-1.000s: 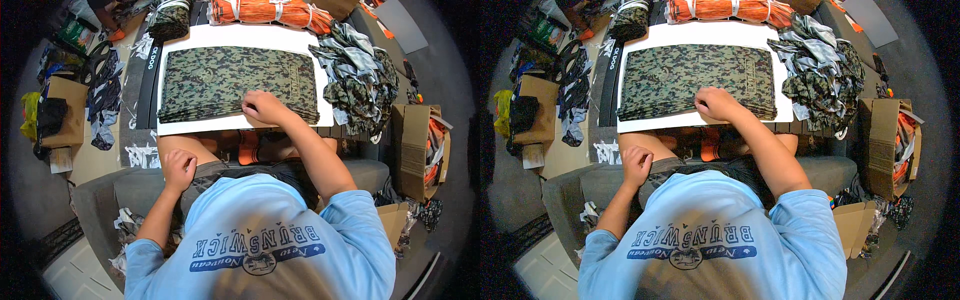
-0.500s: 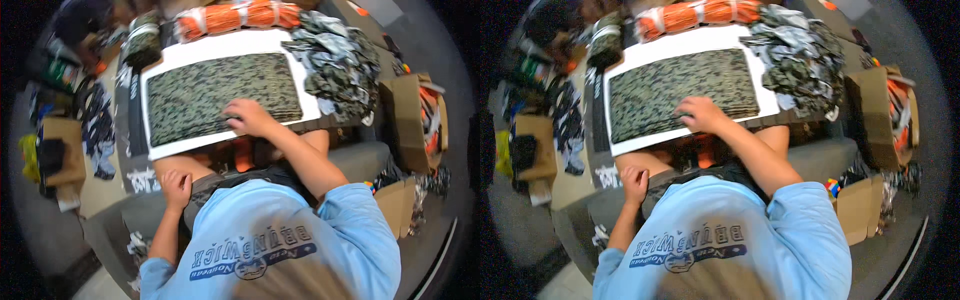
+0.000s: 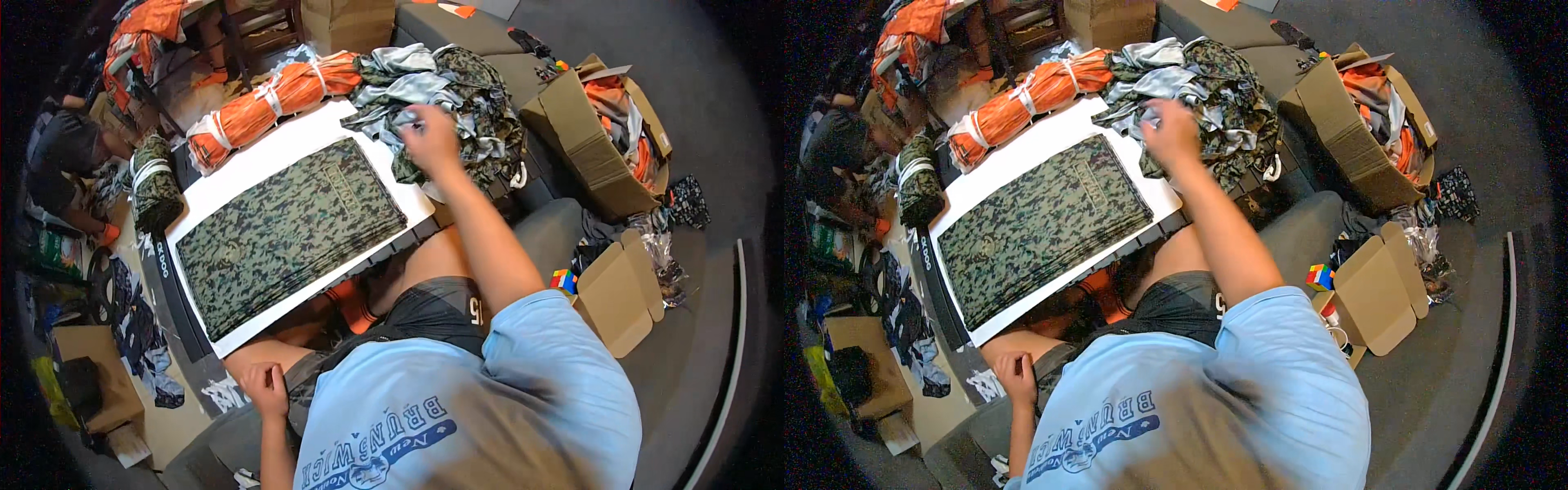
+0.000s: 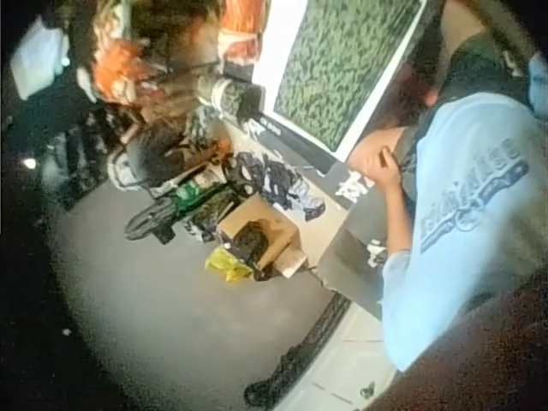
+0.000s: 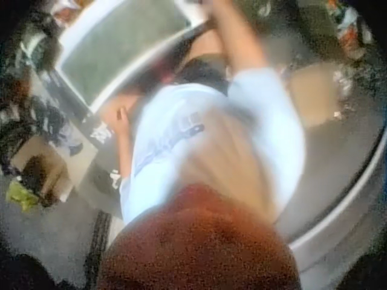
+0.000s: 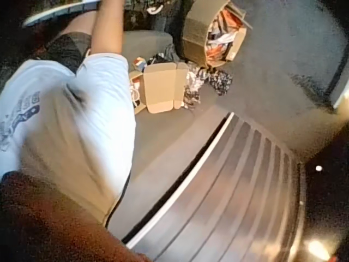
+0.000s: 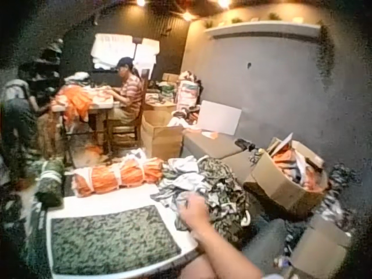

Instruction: Preparing a patterned camouflage fabric piece on a flat printing frame.

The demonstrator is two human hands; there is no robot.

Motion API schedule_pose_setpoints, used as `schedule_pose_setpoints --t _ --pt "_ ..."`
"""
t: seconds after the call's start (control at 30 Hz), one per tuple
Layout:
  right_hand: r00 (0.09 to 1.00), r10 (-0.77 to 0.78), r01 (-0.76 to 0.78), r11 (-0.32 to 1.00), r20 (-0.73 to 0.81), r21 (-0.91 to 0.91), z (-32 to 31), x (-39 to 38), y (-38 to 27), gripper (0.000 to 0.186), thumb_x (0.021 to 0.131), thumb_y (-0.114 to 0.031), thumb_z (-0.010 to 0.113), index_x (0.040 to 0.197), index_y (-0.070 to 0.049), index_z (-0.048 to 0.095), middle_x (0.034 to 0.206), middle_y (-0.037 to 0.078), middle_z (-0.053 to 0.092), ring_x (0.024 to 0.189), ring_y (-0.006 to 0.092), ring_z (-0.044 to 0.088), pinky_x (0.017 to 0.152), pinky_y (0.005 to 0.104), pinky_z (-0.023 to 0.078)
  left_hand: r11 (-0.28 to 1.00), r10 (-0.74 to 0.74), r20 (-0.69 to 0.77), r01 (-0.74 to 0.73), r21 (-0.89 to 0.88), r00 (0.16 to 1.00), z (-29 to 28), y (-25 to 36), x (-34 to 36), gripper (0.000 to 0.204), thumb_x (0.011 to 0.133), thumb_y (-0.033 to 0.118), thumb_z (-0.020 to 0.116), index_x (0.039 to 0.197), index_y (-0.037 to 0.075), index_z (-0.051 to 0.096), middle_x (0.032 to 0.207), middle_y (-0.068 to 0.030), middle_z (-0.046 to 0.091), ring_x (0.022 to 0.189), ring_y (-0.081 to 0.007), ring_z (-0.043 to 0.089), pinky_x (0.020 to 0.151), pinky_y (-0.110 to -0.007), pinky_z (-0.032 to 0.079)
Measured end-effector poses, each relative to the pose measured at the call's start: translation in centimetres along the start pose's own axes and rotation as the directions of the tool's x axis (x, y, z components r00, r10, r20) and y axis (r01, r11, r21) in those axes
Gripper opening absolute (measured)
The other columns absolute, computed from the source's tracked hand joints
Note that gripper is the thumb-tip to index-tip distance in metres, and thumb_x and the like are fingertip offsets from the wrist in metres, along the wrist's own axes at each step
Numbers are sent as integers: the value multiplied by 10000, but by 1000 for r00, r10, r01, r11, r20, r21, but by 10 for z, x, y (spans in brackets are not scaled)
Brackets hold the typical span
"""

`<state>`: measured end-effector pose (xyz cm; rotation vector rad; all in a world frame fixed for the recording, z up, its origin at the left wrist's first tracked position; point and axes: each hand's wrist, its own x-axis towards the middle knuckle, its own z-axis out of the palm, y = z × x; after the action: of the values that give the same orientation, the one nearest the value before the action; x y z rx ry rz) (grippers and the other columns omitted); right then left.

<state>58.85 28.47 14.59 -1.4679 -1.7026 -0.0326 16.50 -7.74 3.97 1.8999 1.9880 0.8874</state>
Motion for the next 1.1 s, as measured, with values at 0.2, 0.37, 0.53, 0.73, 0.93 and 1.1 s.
schedule_pose_setpoints --t 0.2,0.37,0.53,0.73,0.93,1.1 --pt "751 660 -652 747 -24 129 -72 78 121 450 836 -330 749 1183 -50 688 949 90 694 757 216 638 692 321 528 1000 14 -9 -14 -25 1000 -3 7 6 74 864 127 637 843 55 639 844 -72 630 818 -262 537 847 -354 404" --pt "936 350 -325 842 -23 -431 -70 104 103 427 811 -361 760 1181 -153 715 993 88 684 858 270 655 758 370 535 1000 2 -78 -2 -3 997 -12 4 0 47 832 120 638 822 77 653 826 -70 644 804 -266 564 837 -362 405" --pt "931 341 -200 772 127 -603 -59 130 84 413 827 -438 747 1200 -265 709 1290 53 588 1103 289 613 909 462 495 1000 -3 -52 3 4 999 -25 0 2 73 850 128 641 823 61 640 826 -83 627 810 -268 541 848 -363 409" --pt "892 445 -322 742 73 -588 -47 155 65 341 874 -408 641 1129 -198 723 1073 77 726 951 336 664 815 471 514 999 -33 -62 35 30 998 -37 -7 -11 55 821 133 648 825 78 653 830 -67 649 814 -272 568 835 -372 412" --pt "965 240 -261 887 -102 -380 -98 223 32 336 972 -431 507 1131 -210 704 1074 80 725 959 364 663 801 469 518 1000 -20 -79 20 4 997 -39 -12 -1 60 817 136 653 820 77 651 830 -67 649 819 -276 570 828 -376 418" --pt "972 206 -153 919 -113 362 -165 287 -66 255 981 -268 560 1166 -129 665 1036 112 719 922 257 683 773 373 542 1000 6 -85 -5 22 996 -42 -16 -5 60 820 137 653 823 77 653 829 -68 650 819 -277 570 824 -378 425"
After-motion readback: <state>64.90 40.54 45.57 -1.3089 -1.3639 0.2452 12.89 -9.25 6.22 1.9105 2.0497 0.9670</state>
